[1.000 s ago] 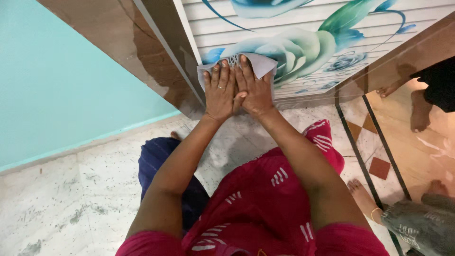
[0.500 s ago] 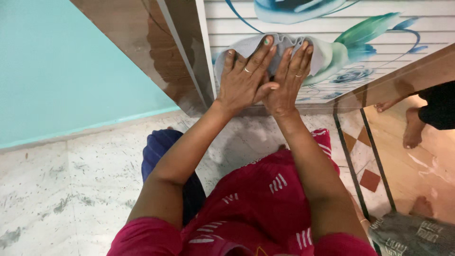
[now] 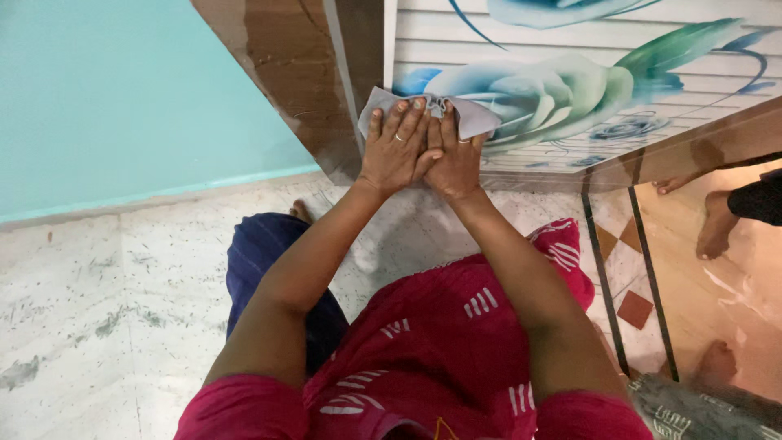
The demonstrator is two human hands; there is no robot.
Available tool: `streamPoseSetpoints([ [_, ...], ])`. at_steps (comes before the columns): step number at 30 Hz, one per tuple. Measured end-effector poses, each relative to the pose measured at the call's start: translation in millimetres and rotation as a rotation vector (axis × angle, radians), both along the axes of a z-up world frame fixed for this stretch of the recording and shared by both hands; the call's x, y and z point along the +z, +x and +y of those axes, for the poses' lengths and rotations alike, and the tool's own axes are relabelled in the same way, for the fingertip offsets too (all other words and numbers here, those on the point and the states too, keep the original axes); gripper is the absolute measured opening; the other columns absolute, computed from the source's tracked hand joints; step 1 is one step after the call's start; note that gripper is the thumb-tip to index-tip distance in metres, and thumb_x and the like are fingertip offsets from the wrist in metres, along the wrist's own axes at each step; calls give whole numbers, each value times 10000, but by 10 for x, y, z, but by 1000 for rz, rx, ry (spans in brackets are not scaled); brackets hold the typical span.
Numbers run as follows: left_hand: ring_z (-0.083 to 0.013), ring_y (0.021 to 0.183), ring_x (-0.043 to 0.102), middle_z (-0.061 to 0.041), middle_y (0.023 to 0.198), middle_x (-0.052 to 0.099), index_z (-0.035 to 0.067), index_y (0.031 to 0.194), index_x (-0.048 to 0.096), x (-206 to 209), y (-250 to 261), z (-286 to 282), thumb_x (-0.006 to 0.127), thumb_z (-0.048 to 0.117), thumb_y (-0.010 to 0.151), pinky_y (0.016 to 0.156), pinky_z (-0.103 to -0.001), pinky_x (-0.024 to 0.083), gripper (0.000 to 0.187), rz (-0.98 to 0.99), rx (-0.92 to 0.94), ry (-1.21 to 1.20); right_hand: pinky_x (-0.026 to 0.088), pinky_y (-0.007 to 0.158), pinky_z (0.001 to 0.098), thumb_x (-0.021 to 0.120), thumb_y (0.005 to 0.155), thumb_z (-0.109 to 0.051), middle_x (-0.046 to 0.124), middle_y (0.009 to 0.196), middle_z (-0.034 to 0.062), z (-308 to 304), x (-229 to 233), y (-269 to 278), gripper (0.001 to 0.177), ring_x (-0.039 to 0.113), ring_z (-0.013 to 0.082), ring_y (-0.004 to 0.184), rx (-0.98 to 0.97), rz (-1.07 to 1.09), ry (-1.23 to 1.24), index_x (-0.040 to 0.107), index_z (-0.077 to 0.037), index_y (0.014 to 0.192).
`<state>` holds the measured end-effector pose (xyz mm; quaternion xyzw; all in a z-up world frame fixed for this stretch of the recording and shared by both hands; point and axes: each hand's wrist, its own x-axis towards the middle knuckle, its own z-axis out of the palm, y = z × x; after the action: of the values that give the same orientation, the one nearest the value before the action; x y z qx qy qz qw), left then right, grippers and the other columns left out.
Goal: The person wipes a decorated wardrobe panel using a cloth, applying pressure with both hands to clean the floral-patterned surface.
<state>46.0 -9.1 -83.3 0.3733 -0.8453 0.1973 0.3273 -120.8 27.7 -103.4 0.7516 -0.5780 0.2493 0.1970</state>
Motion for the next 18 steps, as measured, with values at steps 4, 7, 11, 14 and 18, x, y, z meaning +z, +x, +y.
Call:
streamPoseSetpoints([
  [4, -295, 1614, -37, -128, 1726, 156, 0, 1546, 503, -203, -57, 141, 308, 626, 1135, 1285, -557, -88, 774, 70, -31, 146, 185, 1176, 730, 576, 1068, -304, 299, 1645, 174, 129, -53, -20, 549, 363, 342, 1500, 46, 100, -36, 511, 0, 1521],
  [7, -329, 1595, 1, -159, 1708, 173, -28, 1534, 495, -176, -166, 252, 309, 619, 1125, 1252, -618, -67, 788, 125, -61, 249, 203, 1241, 686, 558, 1085, -257, 302, 1681, 130, 261, 51, -128, 547, 347, 325, 1548, 54, 141, 40, 488, -27, 1577],
  [11, -250, 1608, 104, -110, 1722, 212, 10, 1550, 497, -11, -264, 247, 303, 633, 1120, 1244, -650, -78, 781, -4, -119, 284, 216, 1235, 675, 542, 1087, -233, 230, 1717, 150, 308, 183, -281, 563, 296, 375, 1556, 2, 64, 224, 438, -35, 1603],
  [14, -270, 1477, -382, -62, 1755, 184, 46, 1586, 451, 207, -299, 133, 260, 654, 1154, 1222, -566, -136, 769, 3, -165, 125, 181, 1265, 689, 559, 1117, -248, 79, 1740, 140, 270, 280, -305, 663, 236, 399, 1587, 37, 30, 45, 280, 18, 1657],
  [18, -275, 1610, 6, -19, 1773, 151, 104, 1614, 405, 522, -226, -52, 201, 625, 1172, 1295, -518, -125, 713, -3, -137, -70, 123, 1286, 661, 527, 1168, -248, -39, 1764, 125, 127, 510, -212, 703, 102, 408, 1598, 3, -53, -75, 94, -43, 1683],
])
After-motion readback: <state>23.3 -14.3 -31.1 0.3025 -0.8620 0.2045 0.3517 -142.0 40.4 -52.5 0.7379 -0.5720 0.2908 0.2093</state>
